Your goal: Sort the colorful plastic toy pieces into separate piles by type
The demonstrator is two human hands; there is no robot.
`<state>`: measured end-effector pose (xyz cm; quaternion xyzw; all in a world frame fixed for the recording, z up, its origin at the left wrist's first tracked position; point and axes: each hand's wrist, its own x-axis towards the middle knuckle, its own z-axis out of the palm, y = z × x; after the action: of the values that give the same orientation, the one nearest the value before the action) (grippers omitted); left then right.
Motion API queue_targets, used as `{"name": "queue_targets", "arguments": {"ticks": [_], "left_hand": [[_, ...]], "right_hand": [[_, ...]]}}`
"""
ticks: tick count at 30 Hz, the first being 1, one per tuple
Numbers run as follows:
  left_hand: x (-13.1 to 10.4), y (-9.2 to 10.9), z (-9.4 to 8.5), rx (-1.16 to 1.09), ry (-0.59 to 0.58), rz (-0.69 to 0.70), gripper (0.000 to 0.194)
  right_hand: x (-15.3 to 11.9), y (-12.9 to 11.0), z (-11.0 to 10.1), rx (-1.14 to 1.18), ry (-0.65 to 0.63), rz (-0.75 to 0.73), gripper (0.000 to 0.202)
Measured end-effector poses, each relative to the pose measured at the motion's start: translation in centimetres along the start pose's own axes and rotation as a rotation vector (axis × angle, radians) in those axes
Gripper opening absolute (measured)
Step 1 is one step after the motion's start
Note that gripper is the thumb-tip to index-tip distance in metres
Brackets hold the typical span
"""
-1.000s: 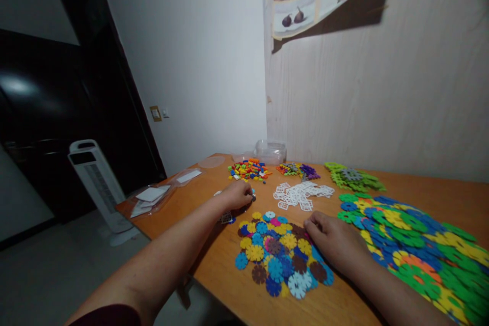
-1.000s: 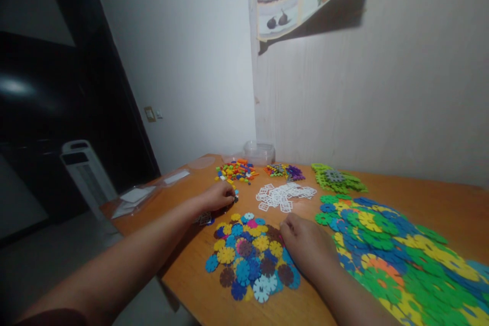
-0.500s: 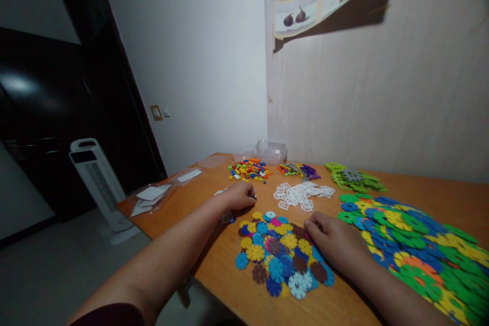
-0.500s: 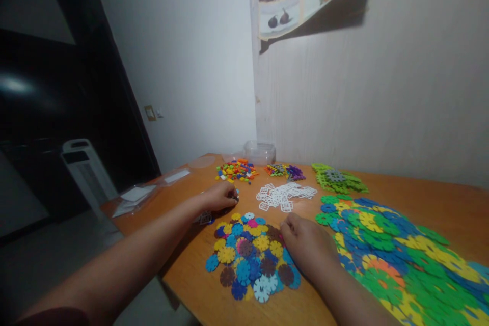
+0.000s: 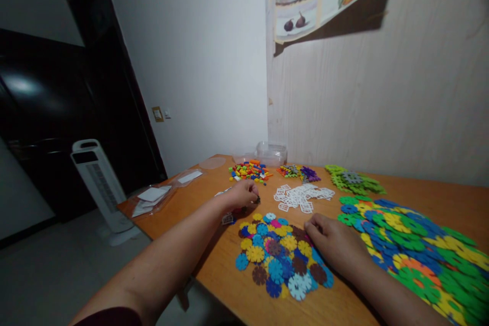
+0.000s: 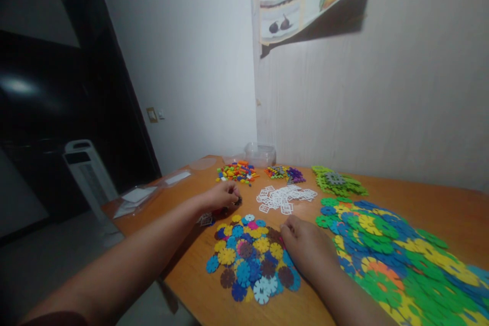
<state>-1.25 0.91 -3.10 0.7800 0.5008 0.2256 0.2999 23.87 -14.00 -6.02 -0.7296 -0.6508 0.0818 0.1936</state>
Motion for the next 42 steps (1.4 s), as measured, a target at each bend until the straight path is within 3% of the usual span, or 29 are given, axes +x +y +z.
{"name": "queue_targets", "arguments": {"ticks": [3, 6, 11, 14, 18, 28, 37, 40, 42], "left_hand": [[-1.2, 1.4, -0.6, -0.281, -0.084, -0.005, 0.018], [-2.3, 1.7, -1.4, -0.358, -0.12, -0.04, 0.024], [-3.5, -0.8, -2.6, -0.126, -0.073, -0.05, 0.019], [-4.2, -2.4, -3.1, 0.089, -0.063, -0.078, 0.029], [-4.9, -3.0, -3.4, 0.323, 0.006, -0.07, 0.037], [-4.7, -2.5, -3.4, 0.422, -0.017, -0.031, 0.011], [-4.1, -3.4, -3.0, 0.284, -0.005, -0.038, 0.018], [-4.5, -3.1, -3.2, 0.319, 0.002, -0.012, 0.013], [-4.8, -2.7, -3.4, 0.389, -0.012, 0.046, 0.021]], "right_hand": [[-0.1, -0.1, -0.1, 0.002, 0.001, -0.01, 0.034], [-0.1, 0.0, 0.0, 0.001, 0.002, -0.021, 0.035], [0.0, 0.1, 0.1, -0.008, 0.002, -0.022, 0.036], [0.0, 0.1, 0.1, -0.004, 0.006, -0.025, 0.036], [0.1, 0.3, 0.2, -0.001, -0.002, -0.021, 0.036], [0.1, 0.1, 0.1, 0.016, -0.006, -0.018, 0.036], [0.1, 0.2, 0.0, 0.022, -0.024, -0.01, 0.036], [0.0, 0.1, -0.1, 0.019, -0.027, -0.014, 0.036], [0.0, 0.1, -0.1, 0.014, -0.023, -0.018, 0.036]]}}
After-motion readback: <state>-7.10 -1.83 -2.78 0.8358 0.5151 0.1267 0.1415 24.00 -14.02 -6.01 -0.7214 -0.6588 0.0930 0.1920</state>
